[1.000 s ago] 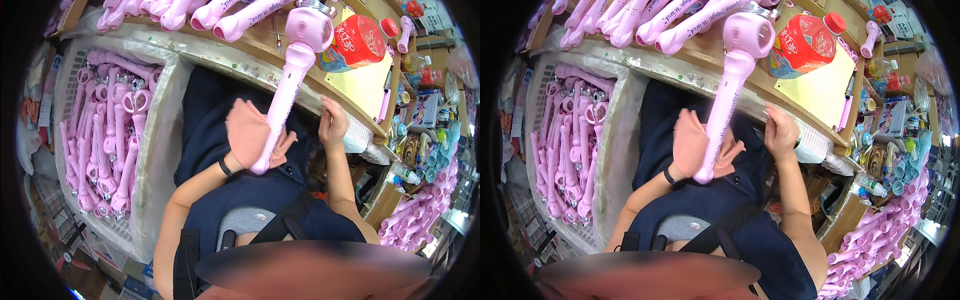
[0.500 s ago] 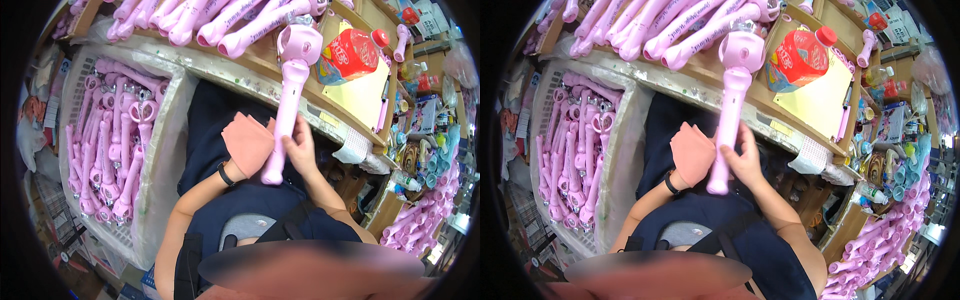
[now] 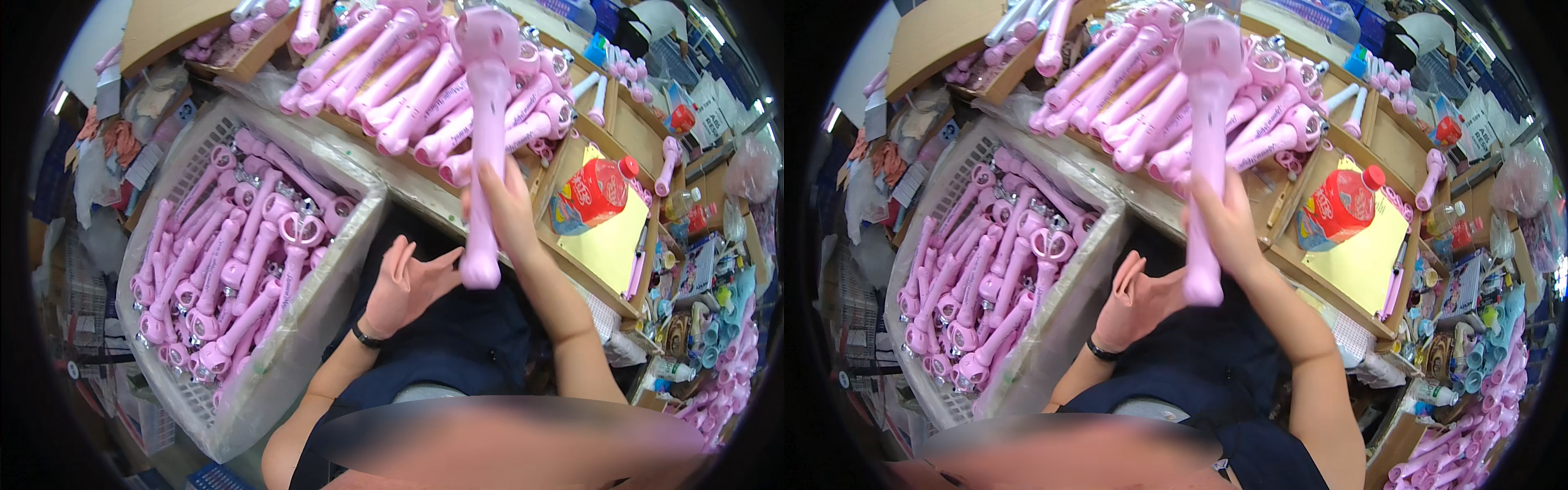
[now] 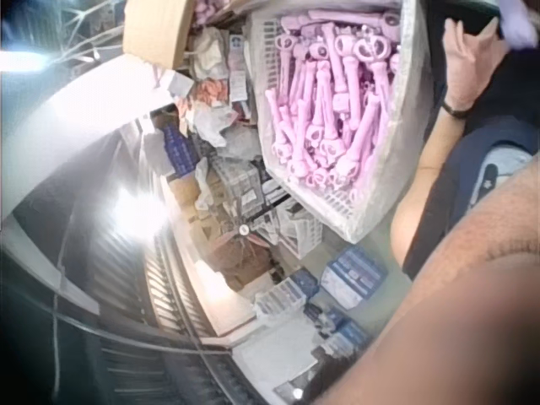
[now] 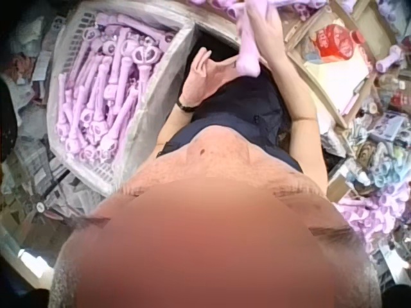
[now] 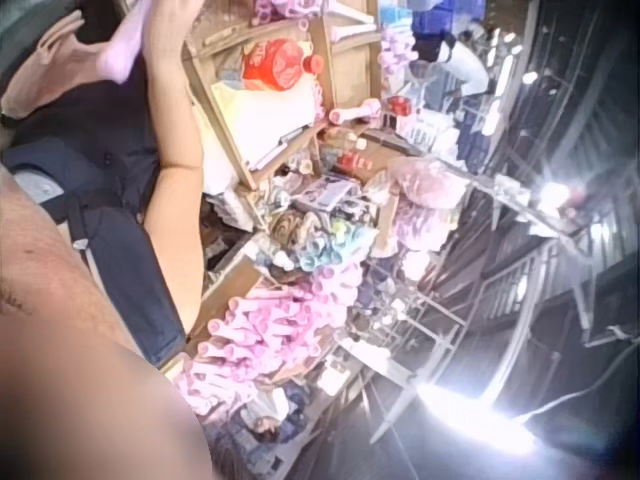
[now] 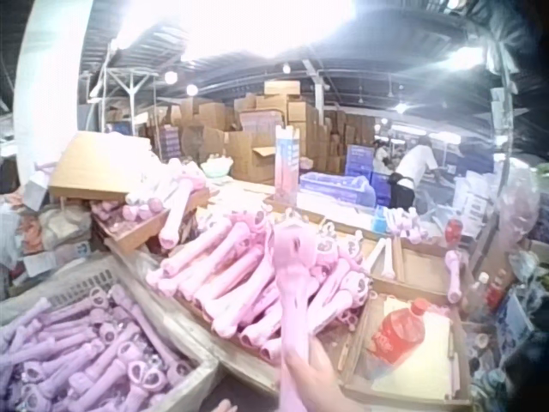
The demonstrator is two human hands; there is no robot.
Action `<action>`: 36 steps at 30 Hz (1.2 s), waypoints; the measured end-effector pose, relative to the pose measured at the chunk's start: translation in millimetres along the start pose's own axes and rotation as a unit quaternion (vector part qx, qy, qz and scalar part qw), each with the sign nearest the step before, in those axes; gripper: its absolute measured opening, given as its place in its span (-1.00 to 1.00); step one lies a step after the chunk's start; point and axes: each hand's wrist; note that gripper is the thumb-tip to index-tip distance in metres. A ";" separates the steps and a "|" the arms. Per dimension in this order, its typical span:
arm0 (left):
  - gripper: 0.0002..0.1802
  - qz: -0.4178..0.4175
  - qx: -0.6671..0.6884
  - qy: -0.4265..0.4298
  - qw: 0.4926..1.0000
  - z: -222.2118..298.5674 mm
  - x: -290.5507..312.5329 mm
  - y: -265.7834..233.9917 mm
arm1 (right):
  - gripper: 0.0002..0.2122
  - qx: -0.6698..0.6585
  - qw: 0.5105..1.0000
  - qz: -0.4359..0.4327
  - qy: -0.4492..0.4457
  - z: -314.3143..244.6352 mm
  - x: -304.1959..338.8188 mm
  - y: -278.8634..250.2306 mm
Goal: The person assembles pink light sticks by inserting a small metal piece into the top, wiping the surface with a cloth, and placing each finished unit on a nearby table. The person repeats this sequence for multiple items.
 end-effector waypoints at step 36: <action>-0.01 0.163 0.462 -0.100 0.866 -39.8 82.7 -57.0 | -0.65 0.111 0.924 0.278 -0.238 96.8 -365.6 217.8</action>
Point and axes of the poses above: each hand's wrist, its own x-axis away from the middle knuckle, its own y-axis out of the palm, z = x × y, and after that the axes turned 5 degrees about -x, right-handed
